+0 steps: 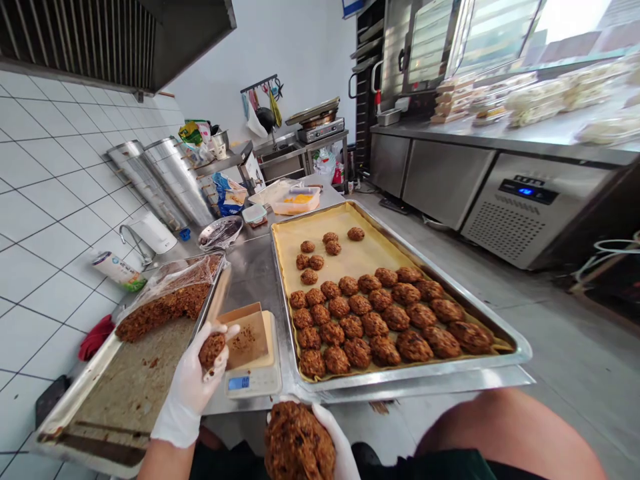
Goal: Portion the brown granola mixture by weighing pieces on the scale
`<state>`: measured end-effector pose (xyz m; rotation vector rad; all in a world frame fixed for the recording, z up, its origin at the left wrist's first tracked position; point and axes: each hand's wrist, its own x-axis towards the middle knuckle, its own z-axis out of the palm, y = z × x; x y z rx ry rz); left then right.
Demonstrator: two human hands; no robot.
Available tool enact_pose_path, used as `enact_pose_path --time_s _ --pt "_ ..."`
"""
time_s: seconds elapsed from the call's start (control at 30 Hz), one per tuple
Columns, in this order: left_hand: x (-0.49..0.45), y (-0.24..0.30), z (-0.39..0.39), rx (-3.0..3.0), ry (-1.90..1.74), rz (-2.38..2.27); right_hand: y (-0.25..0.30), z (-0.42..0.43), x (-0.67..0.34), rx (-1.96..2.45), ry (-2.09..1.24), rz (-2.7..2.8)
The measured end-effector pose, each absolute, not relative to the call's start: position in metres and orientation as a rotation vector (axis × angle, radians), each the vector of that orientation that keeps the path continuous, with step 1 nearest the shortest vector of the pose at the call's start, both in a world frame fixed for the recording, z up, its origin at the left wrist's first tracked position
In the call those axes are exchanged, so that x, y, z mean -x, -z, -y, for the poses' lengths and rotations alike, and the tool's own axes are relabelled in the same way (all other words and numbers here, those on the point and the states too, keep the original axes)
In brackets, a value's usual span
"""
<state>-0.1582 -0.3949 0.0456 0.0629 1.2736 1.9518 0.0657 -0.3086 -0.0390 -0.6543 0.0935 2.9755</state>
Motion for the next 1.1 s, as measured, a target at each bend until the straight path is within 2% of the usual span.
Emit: enact_pose_path --time_s 0.17,0.43,0.73,0.93,1.1 --pt "0.155 -0.038 0.394 0.014 -2.047 -1.028 0.037 0.307 -0.068 0.654 -2.972 -0.019" --pt "0.153 -0.045 0.403 -0.126 -1.883 -1.46 0.038 0.306 -0.07 0.62 -2.943 0.075" --pt "0.153 -0.039 0.389 -0.054 -1.964 -1.36 0.033 0.305 -0.07 0.579 -2.902 0.156" --pt "0.162 -0.045 0.401 -0.188 -1.815 -1.416 0.033 0.304 -0.071 0.562 -2.883 0.171" --pt "0.165 -0.038 0.404 -0.106 -1.831 -1.335 0.033 0.303 -0.071 0.554 -2.879 0.175"
